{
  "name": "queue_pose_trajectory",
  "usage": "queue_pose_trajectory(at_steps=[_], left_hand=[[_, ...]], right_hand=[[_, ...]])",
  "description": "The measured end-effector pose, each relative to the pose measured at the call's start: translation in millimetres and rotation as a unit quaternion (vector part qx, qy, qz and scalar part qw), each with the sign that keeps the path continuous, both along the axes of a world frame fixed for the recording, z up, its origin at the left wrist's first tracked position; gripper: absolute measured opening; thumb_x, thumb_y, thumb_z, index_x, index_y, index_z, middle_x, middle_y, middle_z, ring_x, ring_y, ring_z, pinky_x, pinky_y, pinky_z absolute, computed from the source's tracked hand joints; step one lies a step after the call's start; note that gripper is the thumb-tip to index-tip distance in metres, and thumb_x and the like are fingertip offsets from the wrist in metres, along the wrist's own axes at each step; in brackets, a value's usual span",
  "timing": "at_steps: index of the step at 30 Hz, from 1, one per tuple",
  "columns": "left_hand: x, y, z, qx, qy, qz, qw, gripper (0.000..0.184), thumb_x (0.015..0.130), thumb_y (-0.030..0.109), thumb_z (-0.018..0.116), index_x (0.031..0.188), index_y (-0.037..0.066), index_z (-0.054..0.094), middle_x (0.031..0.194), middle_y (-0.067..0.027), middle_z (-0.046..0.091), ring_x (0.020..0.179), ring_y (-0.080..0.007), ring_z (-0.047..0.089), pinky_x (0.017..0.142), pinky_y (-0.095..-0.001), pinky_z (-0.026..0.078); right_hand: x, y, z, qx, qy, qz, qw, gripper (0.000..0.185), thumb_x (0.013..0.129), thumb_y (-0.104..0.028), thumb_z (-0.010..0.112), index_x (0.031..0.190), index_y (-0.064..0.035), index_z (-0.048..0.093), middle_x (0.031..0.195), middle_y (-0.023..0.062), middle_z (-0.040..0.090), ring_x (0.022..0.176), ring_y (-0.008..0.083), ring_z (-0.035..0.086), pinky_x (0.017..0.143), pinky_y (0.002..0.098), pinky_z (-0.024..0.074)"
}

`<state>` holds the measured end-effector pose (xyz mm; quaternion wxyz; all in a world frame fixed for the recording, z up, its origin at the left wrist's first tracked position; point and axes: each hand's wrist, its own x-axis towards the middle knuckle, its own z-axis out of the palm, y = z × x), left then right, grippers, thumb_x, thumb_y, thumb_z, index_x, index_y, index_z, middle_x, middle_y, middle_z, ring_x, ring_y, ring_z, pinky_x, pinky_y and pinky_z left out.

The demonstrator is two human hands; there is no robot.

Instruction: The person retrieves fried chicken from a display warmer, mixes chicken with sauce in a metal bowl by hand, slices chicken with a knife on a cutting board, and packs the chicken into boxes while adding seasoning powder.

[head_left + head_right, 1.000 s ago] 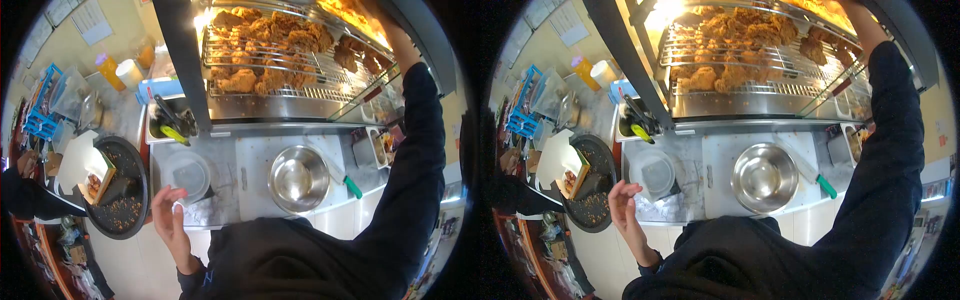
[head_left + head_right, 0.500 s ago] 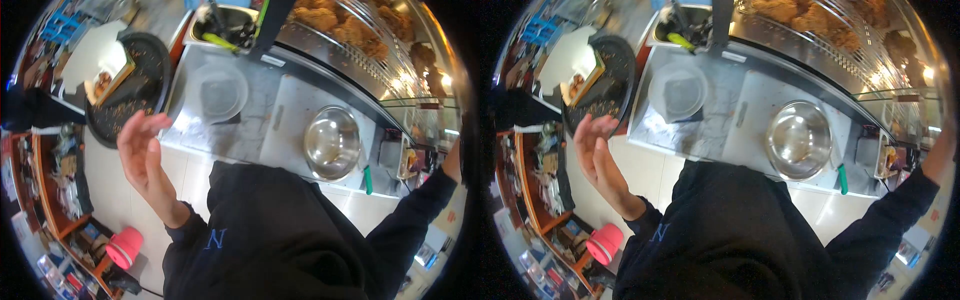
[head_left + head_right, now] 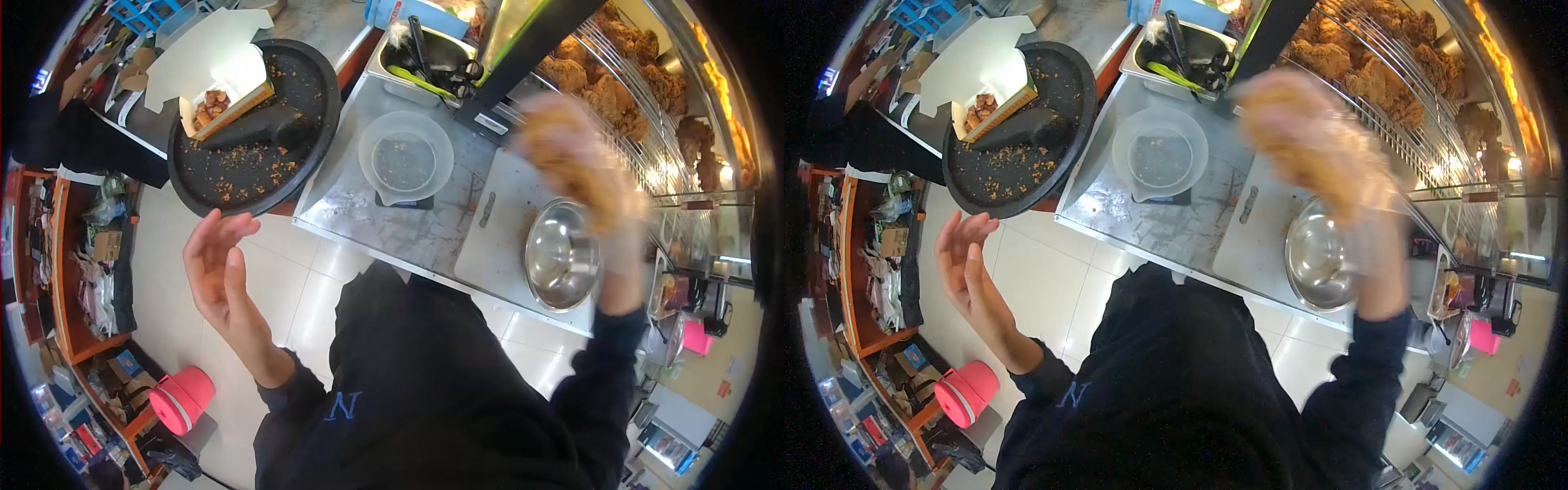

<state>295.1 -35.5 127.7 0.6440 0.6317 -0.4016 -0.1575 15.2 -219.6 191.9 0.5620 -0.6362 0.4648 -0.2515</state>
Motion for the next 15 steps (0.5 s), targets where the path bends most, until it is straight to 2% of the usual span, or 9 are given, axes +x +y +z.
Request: queue_pose_trajectory(at_steps=[1, 3, 5, 6, 8, 9, 10, 12, 15], left_hand=[[3, 6, 0, 0.005, -0.001, 0.003, 1.0, 0.037, 0.089, 0.007, 0.045, 0.123, -0.005, 0.044, 0.105, -0.0187, 0.057, 0.097, -0.0244, 0.056, 0.095, -0.0402, 0.039], [12, 18, 1, 0.008, -0.006, 0.006, 1.0, 0.036, 0.089, 0.008, 0.045, 0.123, -0.005, 0.044, 0.105, -0.0183, 0.057, 0.096, -0.0237, 0.056, 0.095, -0.04, 0.039], [22, 33, 2, 0.014, -0.007, 0.031, 0.999, 0.036, 0.09, 0.009, 0.046, 0.123, -0.004, 0.045, 0.105, -0.0166, 0.057, 0.096, -0.0228, 0.056, 0.094, -0.0383, 0.039], [27, 40, 4, 0.021, -0.012, 0.043, 0.999, 0.036, 0.09, 0.009, 0.046, 0.123, -0.004, 0.045, 0.105, -0.0161, 0.057, 0.097, -0.0226, 0.055, 0.094, -0.0379, 0.039], [35, 48, 1, 0.028, -0.01, 0.062, 0.998, 0.036, 0.09, 0.01, 0.046, 0.124, -0.004, 0.045, 0.106, -0.0152, 0.057, 0.098, -0.0221, 0.054, 0.094, -0.0369, 0.039], [39, 52, 0, 0.033, -0.003, 0.069, 0.997, 0.036, 0.091, 0.01, 0.046, 0.124, -0.003, 0.045, 0.106, -0.0147, 0.057, 0.099, -0.0217, 0.054, 0.094, -0.0364, 0.039], [44, 54, -5, 0.036, 0.012, 0.08, 0.996, 0.036, 0.091, 0.01, 0.046, 0.124, -0.002, 0.045, 0.106, -0.0142, 0.056, 0.1, -0.0214, 0.053, 0.094, -0.0363, 0.039], [48, 45, -11, 0.045, 0.029, 0.079, 0.995, 0.036, 0.091, 0.011, 0.046, 0.124, 0.0, 0.046, 0.106, -0.0133, 0.056, 0.1, -0.0208, 0.053, 0.094, -0.0358, 0.039], [46, 19, -12, 0.053, 0.025, 0.048, 0.997, 0.036, 0.091, 0.012, 0.046, 0.125, 0.0, 0.046, 0.107, -0.0121, 0.056, 0.098, -0.0201, 0.053, 0.094, -0.0349, 0.039]], right_hand=[[30, -4, -21, 0.063, 0.025, 0.02, 0.997, 0.031, 0.083, -0.036, 0.06, 0.106, -0.015, 0.058, 0.089, -0.0014, 0.058, 0.076, 0.0076, 0.052, 0.061, 0.0221, 0.043], [72, -26, -109, -0.144, 0.001, 0.092, 0.985, 0.024, 0.082, -0.026, 0.064, 0.1, -0.0111, 0.058, 0.086, 0.0003, 0.059, 0.077, 0.0138, 0.056, 0.071, 0.0266, 0.0475], [107, -34, -179, -0.102, 0.038, 0.054, 0.993, 0.021, 0.087, -0.024, 0.057, 0.104, -0.0116, 0.058, 0.087, 0.0006, 0.059, 0.08, 0.0134, 0.056, 0.072, 0.027, 0.0474], [123, -38, -235, -0.008, -0.086, -0.011, 0.996, 0.019, 0.082, -0.017, 0.061, 0.099, -0.0106, 0.059, 0.086, 0.0018, 0.059, 0.078, 0.0144, 0.057, 0.071, 0.029, 0.0474], [130, -40, -254, -0.088, -0.042, -0.009, 0.995, 0.017, 0.075, -0.01, 0.065, 0.091, -0.01, 0.059, 0.085, 0.0044, 0.06, 0.078, 0.0173, 0.057, 0.07, 0.0332, 0.0473], [123, -30, -244, -0.241, 0.139, 0.046, 0.959, 0.015, 0.074, -0.011, 0.065, 0.089, -0.0104, 0.06, 0.085, 0.0058, 0.06, 0.079, 0.0193, 0.057, 0.071, 0.0354, 0.0473], [120, -29, -257, -0.399, 0.15, 0.055, 0.903, 0.013, 0.075, -0.019, 0.064, 0.085, -0.0118, 0.062, 0.088, 0.0097, 0.061, 0.087, 0.0243, 0.057, 0.076, 0.0391, 0.0465], [115, -19, -217, -0.36, 0.16, 0.116, 0.912, 0.019, 0.079, -0.028, 0.062, 0.09, -0.0121, 0.064, 0.092, 0.0121, 0.062, 0.096, 0.0284, 0.056, 0.081, 0.0413, 0.0451], [102, 2, -167, -0.38, 0.307, 0.067, 0.87, 0.03, 0.082, -0.037, 0.059, 0.101, -0.0144, 0.065, 0.121, 0.0133, 0.055, 0.114, 0.0288, 0.05, 0.093, 0.0407, 0.0414]])
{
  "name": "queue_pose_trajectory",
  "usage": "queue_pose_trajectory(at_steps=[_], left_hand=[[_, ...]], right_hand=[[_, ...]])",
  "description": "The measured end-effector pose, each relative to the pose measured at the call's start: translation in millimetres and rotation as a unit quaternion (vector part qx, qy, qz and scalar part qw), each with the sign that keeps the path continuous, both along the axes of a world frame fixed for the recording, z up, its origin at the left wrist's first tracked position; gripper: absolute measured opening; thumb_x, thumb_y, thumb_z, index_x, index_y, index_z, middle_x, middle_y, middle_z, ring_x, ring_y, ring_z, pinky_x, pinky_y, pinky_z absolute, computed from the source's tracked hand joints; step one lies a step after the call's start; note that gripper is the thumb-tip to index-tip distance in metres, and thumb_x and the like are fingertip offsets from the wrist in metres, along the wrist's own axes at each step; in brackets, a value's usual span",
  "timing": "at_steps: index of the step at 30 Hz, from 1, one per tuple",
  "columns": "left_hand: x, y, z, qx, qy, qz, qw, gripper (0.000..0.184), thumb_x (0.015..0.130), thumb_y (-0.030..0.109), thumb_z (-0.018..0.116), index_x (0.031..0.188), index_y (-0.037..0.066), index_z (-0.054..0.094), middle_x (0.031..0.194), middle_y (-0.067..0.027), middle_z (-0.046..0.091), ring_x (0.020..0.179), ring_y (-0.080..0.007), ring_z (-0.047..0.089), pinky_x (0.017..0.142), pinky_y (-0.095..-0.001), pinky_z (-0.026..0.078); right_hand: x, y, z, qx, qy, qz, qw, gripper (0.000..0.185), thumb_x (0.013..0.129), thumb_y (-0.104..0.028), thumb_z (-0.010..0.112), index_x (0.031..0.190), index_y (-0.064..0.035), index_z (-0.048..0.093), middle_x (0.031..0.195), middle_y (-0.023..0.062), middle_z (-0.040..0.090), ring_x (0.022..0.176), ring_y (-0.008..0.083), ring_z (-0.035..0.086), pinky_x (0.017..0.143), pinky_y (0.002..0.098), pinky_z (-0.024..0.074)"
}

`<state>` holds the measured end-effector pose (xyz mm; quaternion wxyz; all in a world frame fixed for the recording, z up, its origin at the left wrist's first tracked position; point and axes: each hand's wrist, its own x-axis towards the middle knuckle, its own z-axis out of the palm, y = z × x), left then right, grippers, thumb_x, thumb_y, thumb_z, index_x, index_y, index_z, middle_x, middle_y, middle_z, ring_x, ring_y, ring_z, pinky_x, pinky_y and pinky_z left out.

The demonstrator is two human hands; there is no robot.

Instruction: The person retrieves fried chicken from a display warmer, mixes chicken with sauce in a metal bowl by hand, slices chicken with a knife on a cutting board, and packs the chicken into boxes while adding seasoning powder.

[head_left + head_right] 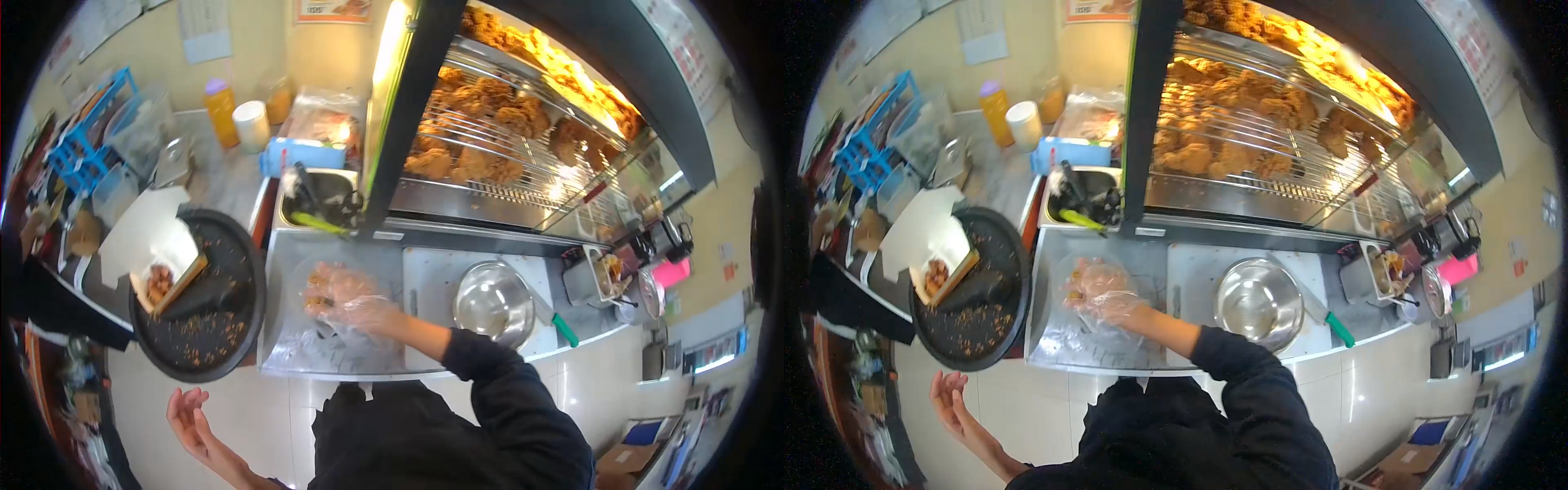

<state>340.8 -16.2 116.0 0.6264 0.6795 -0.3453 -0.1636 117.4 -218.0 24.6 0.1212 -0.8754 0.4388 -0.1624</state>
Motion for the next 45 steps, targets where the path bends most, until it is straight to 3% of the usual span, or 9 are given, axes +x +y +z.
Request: queue_pose_trajectory(at_steps=[4, 7, 10, 16, 29, 38, 40, 42, 45], left_hand=[[-20, -37, 9, -0.027, -0.029, -0.047, 0.998, 0.035, 0.091, 0.011, 0.047, 0.124, -0.001, 0.046, 0.103, -0.012, 0.058, 0.096, -0.0192, 0.055, 0.092, -0.0327, 0.04], [-42, -55, 22, -0.052, -0.037, -0.051, 0.997, 0.036, 0.09, 0.01, 0.047, 0.124, -0.002, 0.045, 0.104, -0.0134, 0.059, 0.096, -0.0193, 0.056, 0.092, -0.0325, 0.04], [-45, -53, 19, -0.096, -0.042, -0.068, 0.992, 0.034, 0.09, 0.005, 0.045, 0.122, -0.006, 0.045, 0.105, -0.0175, 0.059, 0.096, -0.0224, 0.058, 0.091, -0.0341, 0.041], [-54, -40, 23, -0.071, -0.058, 0.006, 0.996, 0.033, 0.089, 0.006, 0.046, 0.12, -0.005, 0.046, 0.1, -0.0175, 0.06, 0.093, -0.0231, 0.058, 0.091, -0.0353, 0.041], [-52, -17, 22, -0.077, -0.084, 0.014, 0.993, 0.036, 0.091, 0.008, 0.042, 0.123, -0.007, 0.043, 0.108, -0.0197, 0.056, 0.1, -0.0277, 0.056, 0.095, -0.042, 0.039], [-52, -14, 27, -0.079, -0.107, -0.001, 0.991, 0.034, 0.091, 0.009, 0.042, 0.122, -0.005, 0.045, 0.106, -0.0187, 0.057, 0.099, -0.0255, 0.056, 0.096, -0.0405, 0.039], [-50, -13, 24, -0.075, -0.097, 0.01, 0.992, 0.033, 0.091, 0.009, 0.043, 0.122, -0.005, 0.046, 0.105, -0.0184, 0.058, 0.099, -0.0251, 0.056, 0.096, -0.0403, 0.039], [-46, -13, 22, -0.071, -0.092, 0.014, 0.993, 0.033, 0.091, 0.009, 0.043, 0.122, -0.005, 0.046, 0.105, -0.0181, 0.058, 0.099, -0.025, 0.056, 0.095, -0.0403, 0.039], [-44, -9, 18, -0.069, -0.089, 0.019, 0.993, 0.033, 0.092, 0.008, 0.043, 0.121, -0.005, 0.046, 0.105, -0.0178, 0.058, 0.099, -0.0249, 0.057, 0.095, -0.04, 0.04]], right_hand=[[-92, -9, 193, 0.113, -0.156, -0.106, 0.976, 0.032, 0.092, -0.027, 0.045, 0.111, -0.0092, 0.062, 0.119, 0.0117, 0.055, 0.109, 0.0218, 0.053, 0.091, 0.0356, 0.0429], [-200, -84, 261, -0.284, -0.1, -0.215, 0.929, 0.029, 0.091, -0.027, 0.046, 0.108, -0.0089, 0.062, 0.114, 0.0108, 0.055, 0.105, 0.0209, 0.053, 0.087, 0.0345, 0.0428], [-329, -178, 303, -0.389, 0.113, -0.285, 0.869, 0.027, 0.09, -0.026, 0.046, 0.104, -0.0085, 0.061, 0.11, 0.0099, 0.056, 0.1, 0.0201, 0.053, 0.083, 0.0335, 0.0427], [-462, -294, 312, -0.266, 0.284, -0.316, 0.865, 0.023, 0.088, -0.025, 0.048, 0.097, -0.0079, 0.06, 0.102, 0.0081, 0.057, 0.091, 0.0183, 0.052, 0.076, 0.0315, 0.0425], [-443, -318, 326, -0.387, 0.361, -0.262, 0.807, 0.018, 0.084, -0.022, 0.051, 0.081, -0.0064, 0.059, 0.083, 0.0043, 0.059, 0.071, 0.0146, 0.051, 0.059, 0.0271, 0.0421], [-403, -217, 306, -0.576, 0.547, -0.234, 0.561, 0.019, 0.083, -0.023, 0.051, 0.072, -0.0084, 0.056, 0.062, 0.0018, 0.055, 0.04, 0.0117, 0.037, 0.041, 0.0259, 0.0357], [-368, -173, 293, -0.547, 0.367, -0.31, 0.685, 0.016, 0.085, -0.022, 0.052, 0.086, -0.0069, 0.055, 0.078, 0.0045, 0.055, 0.061, 0.0134, 0.041, 0.058, 0.0282, 0.0365], [-302, -112, 268, -0.432, -0.083, -0.342, 0.83, 0.021, 0.087, -0.022, 0.053, 0.099, -0.0053, 0.053, 0.094, 0.0071, 0.056, 0.081, 0.015, 0.046, 0.075, 0.0306, 0.0373], [-174, -30, 207, -0.135, -0.485, -0.265, 0.822, 0.036, 0.089, -0.022, 0.054, 0.12, -0.003, 0.051, 0.118, 0.011, 0.056, 0.111, 0.0175, 0.053, 0.102, 0.0342, 0.0385]])
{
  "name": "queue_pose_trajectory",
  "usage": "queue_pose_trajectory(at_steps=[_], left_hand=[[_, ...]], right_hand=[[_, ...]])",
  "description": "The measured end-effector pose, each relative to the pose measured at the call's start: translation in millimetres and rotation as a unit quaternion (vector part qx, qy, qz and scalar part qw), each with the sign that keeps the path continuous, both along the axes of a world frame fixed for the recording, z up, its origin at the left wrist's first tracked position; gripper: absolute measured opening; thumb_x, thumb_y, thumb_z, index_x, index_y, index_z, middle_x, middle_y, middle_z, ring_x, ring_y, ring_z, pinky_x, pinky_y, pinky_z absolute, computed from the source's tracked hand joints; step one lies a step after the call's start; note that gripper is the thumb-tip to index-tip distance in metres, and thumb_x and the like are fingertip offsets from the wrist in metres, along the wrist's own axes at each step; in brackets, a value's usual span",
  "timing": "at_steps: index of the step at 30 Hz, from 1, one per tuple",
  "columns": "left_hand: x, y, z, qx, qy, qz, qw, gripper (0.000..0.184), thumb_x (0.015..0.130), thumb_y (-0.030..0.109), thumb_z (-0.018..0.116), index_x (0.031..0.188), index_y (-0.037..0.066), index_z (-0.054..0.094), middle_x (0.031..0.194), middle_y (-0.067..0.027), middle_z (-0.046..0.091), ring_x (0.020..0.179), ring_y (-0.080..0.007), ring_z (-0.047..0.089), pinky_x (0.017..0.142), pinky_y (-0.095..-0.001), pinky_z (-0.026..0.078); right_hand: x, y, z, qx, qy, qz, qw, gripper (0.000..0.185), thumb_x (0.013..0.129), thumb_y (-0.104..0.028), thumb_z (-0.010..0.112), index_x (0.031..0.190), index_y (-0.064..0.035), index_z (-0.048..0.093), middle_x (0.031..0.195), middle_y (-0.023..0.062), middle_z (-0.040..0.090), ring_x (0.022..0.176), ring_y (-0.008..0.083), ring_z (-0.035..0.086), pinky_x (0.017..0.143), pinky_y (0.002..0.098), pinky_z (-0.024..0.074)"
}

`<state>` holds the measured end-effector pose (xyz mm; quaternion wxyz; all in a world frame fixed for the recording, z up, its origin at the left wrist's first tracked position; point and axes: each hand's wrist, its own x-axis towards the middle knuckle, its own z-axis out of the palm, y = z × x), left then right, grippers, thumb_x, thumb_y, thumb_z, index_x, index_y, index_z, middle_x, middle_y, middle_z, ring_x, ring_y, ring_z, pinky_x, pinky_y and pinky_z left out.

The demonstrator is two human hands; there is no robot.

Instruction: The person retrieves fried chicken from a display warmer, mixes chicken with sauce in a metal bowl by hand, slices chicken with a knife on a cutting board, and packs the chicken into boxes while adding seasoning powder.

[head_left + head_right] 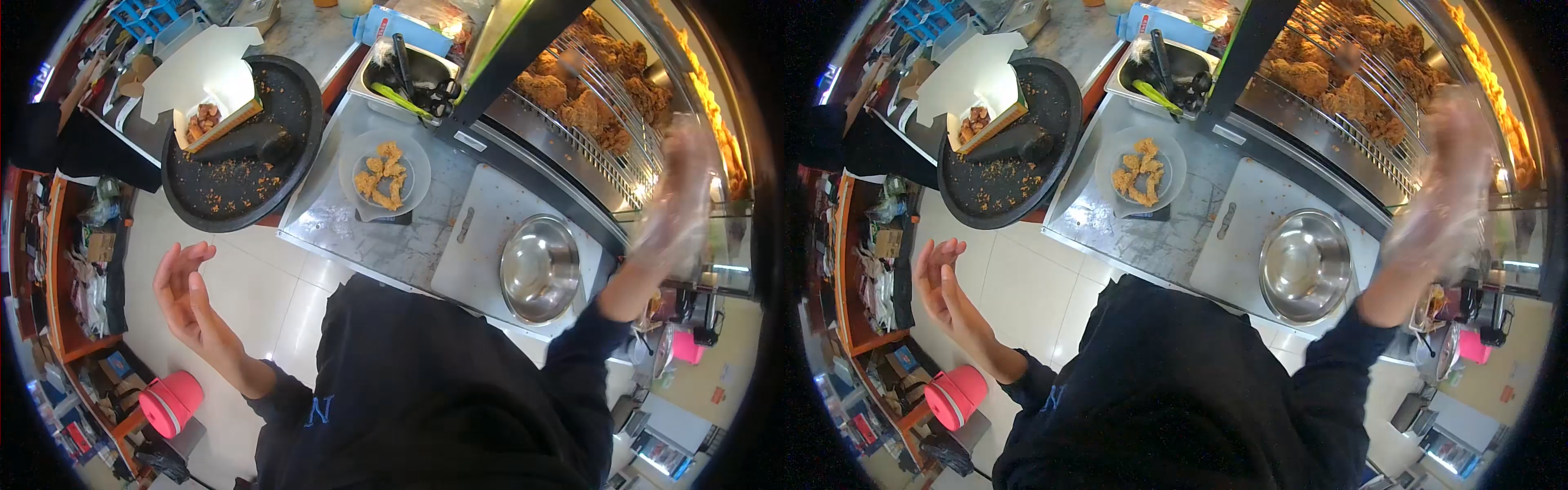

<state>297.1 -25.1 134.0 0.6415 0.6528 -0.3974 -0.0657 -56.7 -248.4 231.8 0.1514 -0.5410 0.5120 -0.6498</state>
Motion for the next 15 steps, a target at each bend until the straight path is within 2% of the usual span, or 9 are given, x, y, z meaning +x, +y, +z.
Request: queue_pose_trajectory(at_steps=[1, 3, 4, 5, 7, 10, 11, 13, 15], left_hand=[[1, 0, -1, -0.002, -0.002, -0.002, 1.0, 0.032, 0.092, 0.008, 0.043, 0.121, -0.005, 0.046, 0.105, -0.0178, 0.059, 0.099, -0.0249, 0.057, 0.095, -0.0399, 0.04], [0, -2, -2, 0.008, 0.004, 0.009, 1.0, 0.032, 0.092, 0.009, 0.043, 0.121, -0.005, 0.047, 0.105, -0.0177, 0.059, 0.099, -0.025, 0.057, 0.094, -0.0397, 0.04], [0, -3, -2, 0.013, 0.007, 0.014, 1.0, 0.032, 0.092, 0.009, 0.043, 0.121, -0.005, 0.047, 0.105, -0.0177, 0.059, 0.099, -0.025, 0.057, 0.094, -0.0396, 0.04], [-1, -2, -2, 0.014, 0.004, 0.013, 1.0, 0.032, 0.092, 0.008, 0.043, 0.121, -0.005, 0.047, 0.105, -0.0176, 0.059, 0.098, -0.025, 0.057, 0.094, -0.0396, 0.04], [-2, -1, 0, 0.013, 0.002, 0.016, 1.0, 0.032, 0.092, 0.008, 0.042, 0.121, -0.005, 0.047, 0.105, -0.0175, 0.059, 0.098, -0.025, 0.057, 0.094, -0.0395, 0.04], [0, 6, 1, 0.01, -0.003, 0.03, 0.999, 0.032, 0.092, 0.007, 0.042, 0.121, -0.005, 0.047, 0.105, -0.0172, 0.058, 0.098, -0.0248, 0.057, 0.094, -0.0394, 0.04], [2, 8, 0, 0.007, 0.001, 0.038, 0.999, 0.032, 0.092, 0.007, 0.042, 0.121, -0.005, 0.047, 0.105, -0.0172, 0.058, 0.098, -0.0248, 0.057, 0.094, -0.0394, 0.04], [5, 10, -2, 0.005, 0.005, 0.048, 0.999, 0.032, 0.092, 0.007, 0.042, 0.121, -0.005, 0.047, 0.104, -0.0172, 0.058, 0.097, -0.0247, 0.057, 0.094, -0.0394, 0.04], [5, 6, -2, 0.016, 0.007, 0.048, 0.999, 0.032, 0.092, 0.007, 0.041, 0.121, -0.005, 0.047, 0.104, -0.0172, 0.058, 0.098, -0.0247, 0.057, 0.094, -0.0395, 0.04]], right_hand=[[23, 6, -34, 0.052, -0.036, 0.135, 0.989, 0.031, 0.092, -0.022, 0.051, 0.116, -0.0039, 0.052, 0.108, 0.0093, 0.057, 0.101, 0.0167, 0.055, 0.094, 0.0328, 0.0421], [70, 19, -102, 0.203, -0.1, 0.356, 0.907, 0.023, 0.096, -0.023, 0.046, 0.108, -0.0058, 0.054, 0.089, 0.006, 0.058, 0.082, 0.0151, 0.06, 0.078, 0.0298, 0.0493], [102, 27, -135, 0.199, -0.117, 0.455, 0.86, 0.023, 0.095, -0.025, 0.05, 0.108, -0.0065, 0.054, 0.09, 0.0059, 0.058, 0.082, 0.0134, 0.06, 0.073, 0.027, 0.0504], [124, 24, -165, 0.313, 0.009, 0.424, 0.85, 0.023, 0.094, -0.025, 0.052, 0.11, -0.008, 0.054, 0.093, 0.0062, 0.058, 0.084, 0.015, 0.061, 0.075, 0.0279, 0.0504], [156, 22, -206, 0.356, 0.111, 0.406, 0.834, 0.023, 0.093, -0.025, 0.052, 0.107, -0.0081, 0.056, 0.096, 0.0053, 0.062, 0.084, 0.0112, 0.06, 0.07, 0.0289, 0.0498], [154, 4, -225, 0.122, 0.276, 0.425, 0.854, 0.025, 0.094, -0.026, 0.049, 0.113, -0.01, 0.054, 0.104, 0.0061, 0.062, 0.087, 0.0122, 0.059, 0.067, 0.0282, 0.0502], [147, -2, -223, 0.218, 0.208, 0.453, 0.839, 0.026, 0.094, -0.026, 0.048, 0.115, -0.0109, 0.052, 0.106, 0.0074, 0.062, 0.088, 0.0128, 0.059, 0.067, 0.0286, 0.0505], [145, -1, -166, 0.405, 0.062, 0.483, 0.774, 0.028, 0.095, -0.026, 0.047, 0.12, -0.0127, 0.049, 0.111, 0.0102, 0.061, 0.089, 0.0142, 0.059, 0.067, 0.0295, 0.051], [151, -11, -166, 0.426, 0.013, 0.524, 0.738, 0.029, 0.095, -0.026, 0.047, 0.122, -0.014, 0.047, 0.099, 0.0071, 0.06, 0.084, 0.0129, 0.057, 0.065, 0.0301, 0.0509]])
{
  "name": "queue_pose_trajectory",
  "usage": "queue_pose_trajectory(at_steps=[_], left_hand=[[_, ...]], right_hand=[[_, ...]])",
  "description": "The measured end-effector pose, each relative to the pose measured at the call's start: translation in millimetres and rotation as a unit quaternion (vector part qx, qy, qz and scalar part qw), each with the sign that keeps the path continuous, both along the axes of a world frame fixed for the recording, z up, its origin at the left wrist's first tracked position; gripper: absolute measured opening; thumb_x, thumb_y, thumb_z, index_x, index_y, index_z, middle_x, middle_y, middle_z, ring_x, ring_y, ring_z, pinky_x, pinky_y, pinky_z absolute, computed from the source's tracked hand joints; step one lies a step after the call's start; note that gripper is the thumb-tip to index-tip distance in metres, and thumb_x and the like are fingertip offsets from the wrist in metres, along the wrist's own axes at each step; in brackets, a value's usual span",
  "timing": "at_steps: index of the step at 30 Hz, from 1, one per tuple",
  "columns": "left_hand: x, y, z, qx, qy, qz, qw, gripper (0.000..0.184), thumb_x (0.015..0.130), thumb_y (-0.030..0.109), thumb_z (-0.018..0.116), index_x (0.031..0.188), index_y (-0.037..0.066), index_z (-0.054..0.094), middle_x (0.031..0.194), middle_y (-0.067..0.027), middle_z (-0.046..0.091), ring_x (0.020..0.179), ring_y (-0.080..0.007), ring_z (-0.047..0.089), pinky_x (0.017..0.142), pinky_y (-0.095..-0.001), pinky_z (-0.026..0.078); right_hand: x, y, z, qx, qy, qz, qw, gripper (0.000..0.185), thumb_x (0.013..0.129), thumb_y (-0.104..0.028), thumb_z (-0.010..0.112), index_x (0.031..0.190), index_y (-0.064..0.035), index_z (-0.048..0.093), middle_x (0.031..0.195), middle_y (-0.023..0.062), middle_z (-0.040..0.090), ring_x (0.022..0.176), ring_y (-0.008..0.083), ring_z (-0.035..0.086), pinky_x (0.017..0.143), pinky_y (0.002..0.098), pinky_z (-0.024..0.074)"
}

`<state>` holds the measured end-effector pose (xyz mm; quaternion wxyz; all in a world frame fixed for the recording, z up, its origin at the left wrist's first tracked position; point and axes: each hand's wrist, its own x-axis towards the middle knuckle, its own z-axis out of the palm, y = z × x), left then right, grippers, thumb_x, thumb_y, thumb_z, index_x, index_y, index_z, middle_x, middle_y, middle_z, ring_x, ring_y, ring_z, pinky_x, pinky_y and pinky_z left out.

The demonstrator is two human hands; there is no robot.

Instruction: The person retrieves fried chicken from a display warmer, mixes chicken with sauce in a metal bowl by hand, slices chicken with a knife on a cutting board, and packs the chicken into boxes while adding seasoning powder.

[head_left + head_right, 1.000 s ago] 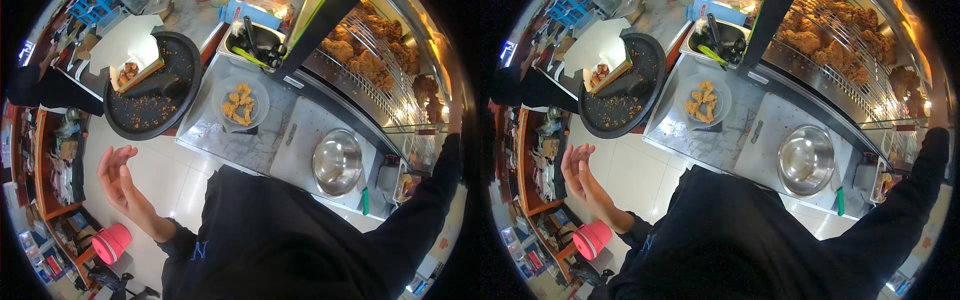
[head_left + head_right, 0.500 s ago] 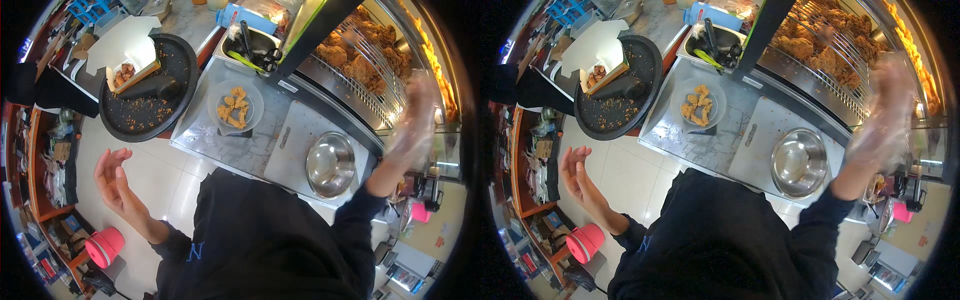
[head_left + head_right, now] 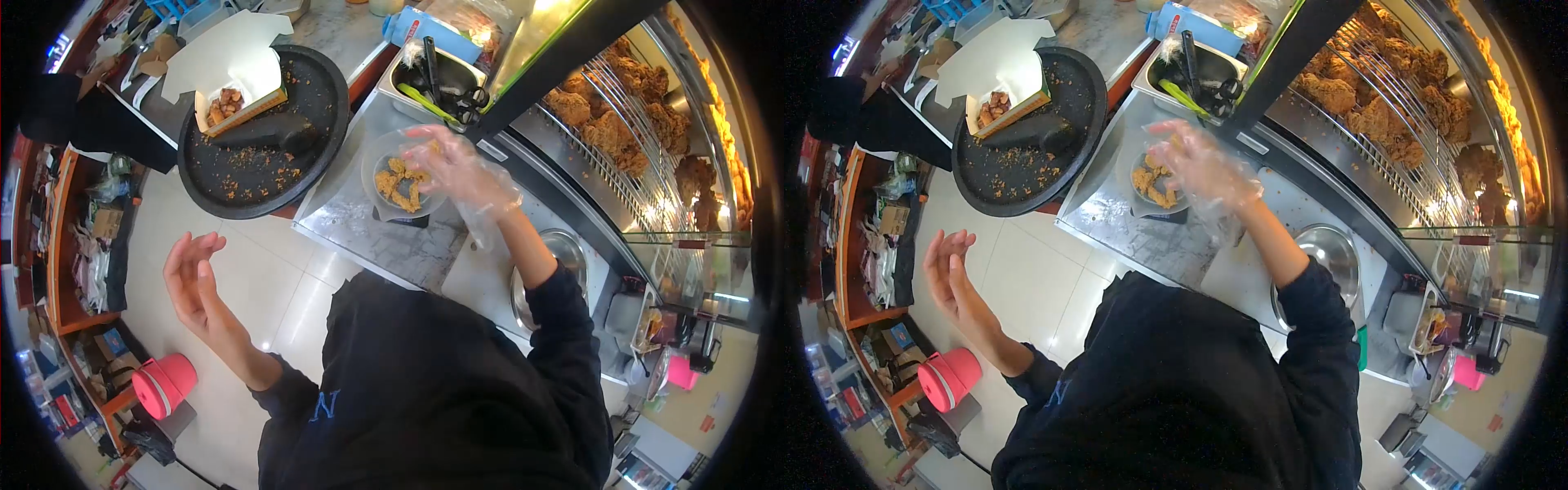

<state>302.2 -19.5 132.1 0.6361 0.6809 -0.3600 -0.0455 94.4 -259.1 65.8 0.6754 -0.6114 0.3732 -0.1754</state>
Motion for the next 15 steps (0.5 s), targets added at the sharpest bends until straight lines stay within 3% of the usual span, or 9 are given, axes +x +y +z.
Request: queue_pose_trajectory(at_steps=[2, 5, 8, 10, 15], left_hand=[[-2, -4, 1, -0.003, -0.004, -0.008, 1.0, 0.032, 0.092, 0.007, 0.041, 0.121, -0.004, 0.047, 0.104, -0.0172, 0.058, 0.098, -0.0246, 0.057, 0.094, -0.0396, 0.041], [-2, -4, 7, -0.012, -0.018, -0.016, 1.0, 0.032, 0.092, 0.008, 0.041, 0.121, -0.004, 0.047, 0.104, -0.0172, 0.058, 0.098, -0.0244, 0.057, 0.094, -0.0395, 0.041], [1, -6, 5, -0.007, -0.02, -0.013, 1.0, 0.032, 0.092, 0.008, 0.041, 0.121, -0.004, 0.047, 0.104, -0.0171, 0.058, 0.098, -0.0246, 0.057, 0.094, -0.0396, 0.041], [4, -8, 1, -0.008, -0.019, -0.019, 1.0, 0.032, 0.092, 0.008, 0.041, 0.121, -0.005, 0.046, 0.104, -0.0171, 0.058, 0.098, -0.025, 0.057, 0.094, -0.0398, 0.041], [-3, -19, 6, -0.031, -0.021, -0.038, 0.999, 0.03, 0.091, 0.006, 0.043, 0.118, -0.004, 0.048, 0.101, -0.0171, 0.06, 0.095, -0.0237, 0.058, 0.091, -0.0382, 0.043]], right_hand=[[6, -9, -10, 0.053, -0.009, 0.018, 0.998, 0.028, 0.094, -0.026, 0.049, 0.119, -0.0141, 0.049, 0.088, 0.0029, 0.059, 0.081, 0.0106, 0.055, 0.063, 0.029, 0.0502], [-6, -6, 19, -0.037, 0.013, -0.013, 0.999, 0.026, 0.093, -0.03, 0.051, 0.113, -0.0145, 0.054, 0.075, -0.0034, 0.052, 0.07, 0.0052, 0.05, 0.055, 0.0228, 0.0433], [-30, -7, 68, -0.029, 0.055, -0.095, 0.994, 0.025, 0.092, -0.035, 0.051, 0.106, -0.0153, 0.058, 0.071, -0.0055, 0.048, 0.061, 0.0018, 0.041, 0.05, 0.0185, 0.033], [-45, -14, 63, -0.05, 0.0, -0.131, 0.99, 0.027, 0.093, -0.038, 0.049, 0.105, -0.0152, 0.059, 0.07, -0.0059, 0.047, 0.058, 0.0017, 0.038, 0.049, 0.0177, 0.027], [-54, -9, 59, -0.038, 0.015, -0.109, 0.993, 0.032, 0.095, -0.04, 0.044, 0.106, -0.0115, 0.055, 0.072, -0.0045, 0.04, 0.063, 0.0037, 0.036, 0.051, 0.0192, 0.0264]])
